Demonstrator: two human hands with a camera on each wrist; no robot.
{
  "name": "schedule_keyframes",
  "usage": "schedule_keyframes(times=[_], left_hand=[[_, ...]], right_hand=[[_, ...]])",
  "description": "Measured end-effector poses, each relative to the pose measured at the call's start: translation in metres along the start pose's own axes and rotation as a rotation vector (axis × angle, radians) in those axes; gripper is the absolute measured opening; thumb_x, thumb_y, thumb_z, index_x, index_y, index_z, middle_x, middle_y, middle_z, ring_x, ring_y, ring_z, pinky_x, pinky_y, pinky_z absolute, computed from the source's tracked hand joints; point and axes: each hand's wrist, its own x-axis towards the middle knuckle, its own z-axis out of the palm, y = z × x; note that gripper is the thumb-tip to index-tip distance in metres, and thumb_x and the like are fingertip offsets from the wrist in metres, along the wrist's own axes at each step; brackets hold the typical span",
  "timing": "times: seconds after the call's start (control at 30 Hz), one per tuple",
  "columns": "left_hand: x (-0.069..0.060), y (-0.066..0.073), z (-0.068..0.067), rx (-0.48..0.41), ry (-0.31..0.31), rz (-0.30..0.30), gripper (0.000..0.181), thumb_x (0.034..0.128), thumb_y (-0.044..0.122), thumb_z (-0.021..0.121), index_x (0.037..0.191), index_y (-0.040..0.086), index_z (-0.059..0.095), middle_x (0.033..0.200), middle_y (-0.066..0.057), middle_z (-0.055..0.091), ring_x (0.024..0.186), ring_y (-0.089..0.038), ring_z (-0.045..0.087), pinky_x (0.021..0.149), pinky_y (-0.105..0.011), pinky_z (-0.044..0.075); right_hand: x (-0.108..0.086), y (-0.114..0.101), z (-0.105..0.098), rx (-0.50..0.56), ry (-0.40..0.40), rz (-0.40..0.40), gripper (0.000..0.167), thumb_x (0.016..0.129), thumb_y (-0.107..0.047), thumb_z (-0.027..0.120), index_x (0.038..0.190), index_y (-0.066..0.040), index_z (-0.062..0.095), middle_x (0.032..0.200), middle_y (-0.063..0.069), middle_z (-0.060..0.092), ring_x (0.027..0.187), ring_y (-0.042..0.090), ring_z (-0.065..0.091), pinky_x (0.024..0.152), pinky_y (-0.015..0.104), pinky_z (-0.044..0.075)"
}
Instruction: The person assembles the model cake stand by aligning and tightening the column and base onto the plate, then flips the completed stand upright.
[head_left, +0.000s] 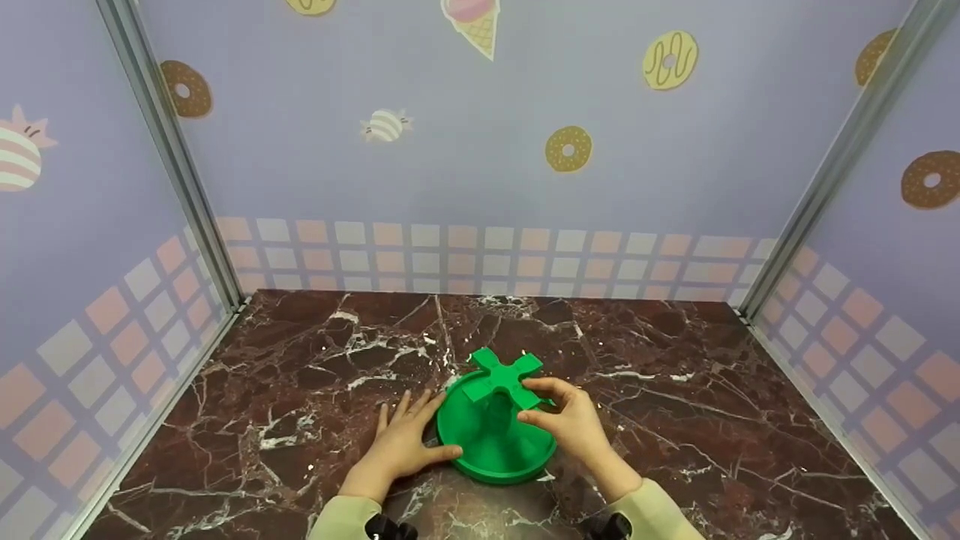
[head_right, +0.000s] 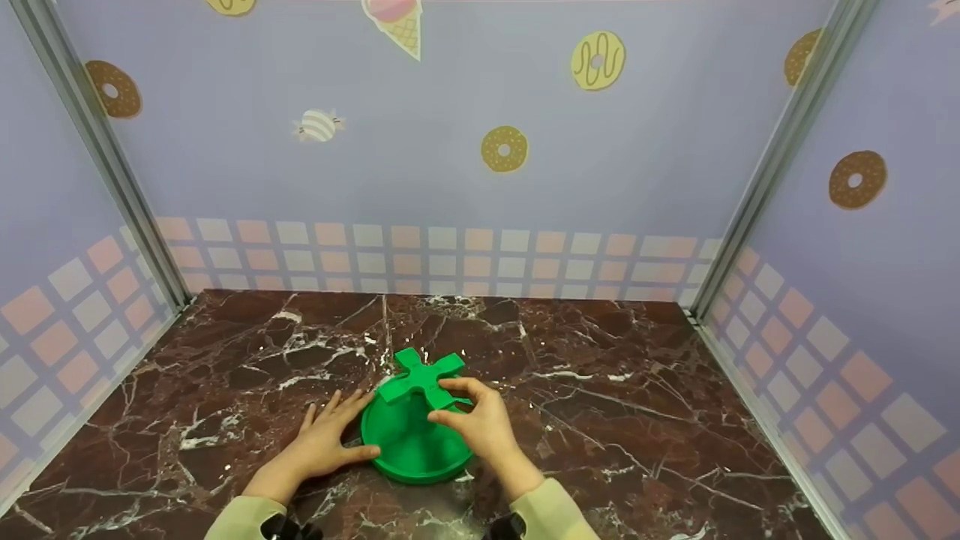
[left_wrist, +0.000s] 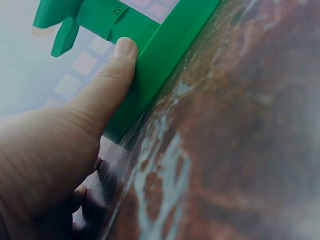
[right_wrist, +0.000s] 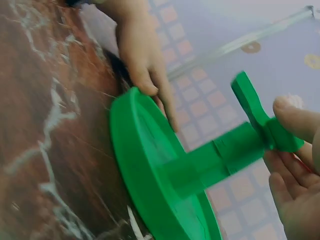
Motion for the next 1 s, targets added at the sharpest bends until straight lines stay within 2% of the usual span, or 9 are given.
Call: schedule_keyframes(times=[0.1,0.23,0.5,0.6,0.8,0.9,1.0], left_hand=[[0.000,0.000,0.000,0.003,0.004,-0.004,0.102,0.0796,0.069,0.074,0.163,0.026,0.034,0.170,-0.014,0.029,0.160,-0.045,0.011,0.124,-0.074,-0.003],[0.001,0.001,0.000,-0.004,0.003,-0.008,0.102,0.0792,0.069,0.075,0.163,0.026,0.034,0.170,-0.014,0.029,0.160,-0.045,0.010,0.124,-0.074,-0.003],[0.001,0.001,-0.001,-0.009,0.002,-0.010,0.103,0.0789,0.069,0.075,0.163,0.026,0.034,0.170,-0.014,0.029,0.160,-0.045,0.010,0.124,-0.074,-0.004],[0.001,0.001,-0.001,-0.010,0.001,-0.006,0.104,0.0788,0.069,0.075,0.163,0.026,0.033,0.170,-0.014,0.028,0.160,-0.045,0.009,0.123,-0.074,-0.003],[0.000,0.001,0.000,-0.010,0.000,0.001,0.103,0.0788,0.069,0.075,0.163,0.026,0.033,0.170,-0.015,0.028,0.160,-0.046,0.010,0.123,-0.074,-0.003],[0.000,0.001,0.000,-0.009,0.005,0.004,0.104,0.0787,0.069,0.075,0.163,0.025,0.034,0.170,-0.015,0.029,0.160,-0.046,0.010,0.123,-0.075,-0.003],[0.000,0.000,0.000,-0.011,0.004,0.003,0.104,0.0784,0.070,0.075,0.163,0.025,0.034,0.170,-0.015,0.029,0.160,-0.046,0.010,0.123,-0.075,-0.003]], right_hand=[[-0.004,-0.002,0.009,-0.014,0.040,-0.009,0.047,0.080,-0.010,0.088,0.123,-0.002,0.071,0.130,0.019,0.069,0.121,0.034,0.065,0.100,0.046,0.058],[-0.006,-0.002,0.016,-0.028,0.069,-0.024,0.047,0.080,-0.011,0.088,0.122,-0.002,0.070,0.130,0.018,0.068,0.120,0.036,0.064,0.101,0.047,0.058],[-0.006,-0.005,0.015,-0.042,0.060,-0.040,0.050,0.078,-0.013,0.090,0.123,-0.005,0.068,0.130,0.016,0.068,0.120,0.037,0.064,0.100,0.048,0.058],[-0.005,-0.007,0.010,-0.038,0.091,-0.064,0.047,0.079,-0.013,0.089,0.120,-0.004,0.069,0.125,0.017,0.070,0.115,0.032,0.067,0.098,0.044,0.059],[0.012,-0.007,-0.008,0.012,0.234,-0.096,0.037,0.086,-0.005,0.082,0.119,0.003,0.068,0.118,0.023,0.071,0.104,0.025,0.071,0.088,0.025,0.059],[0.024,-0.001,-0.019,0.053,0.201,-0.065,0.041,0.089,-0.003,0.079,0.127,0.005,0.066,0.125,0.025,0.069,0.111,0.031,0.070,0.086,0.019,0.058],[0.035,0.007,-0.027,0.126,0.071,-0.006,0.048,0.092,0.000,0.073,0.138,0.006,0.059,0.139,0.026,0.063,0.126,0.039,0.063,0.089,0.019,0.058]])
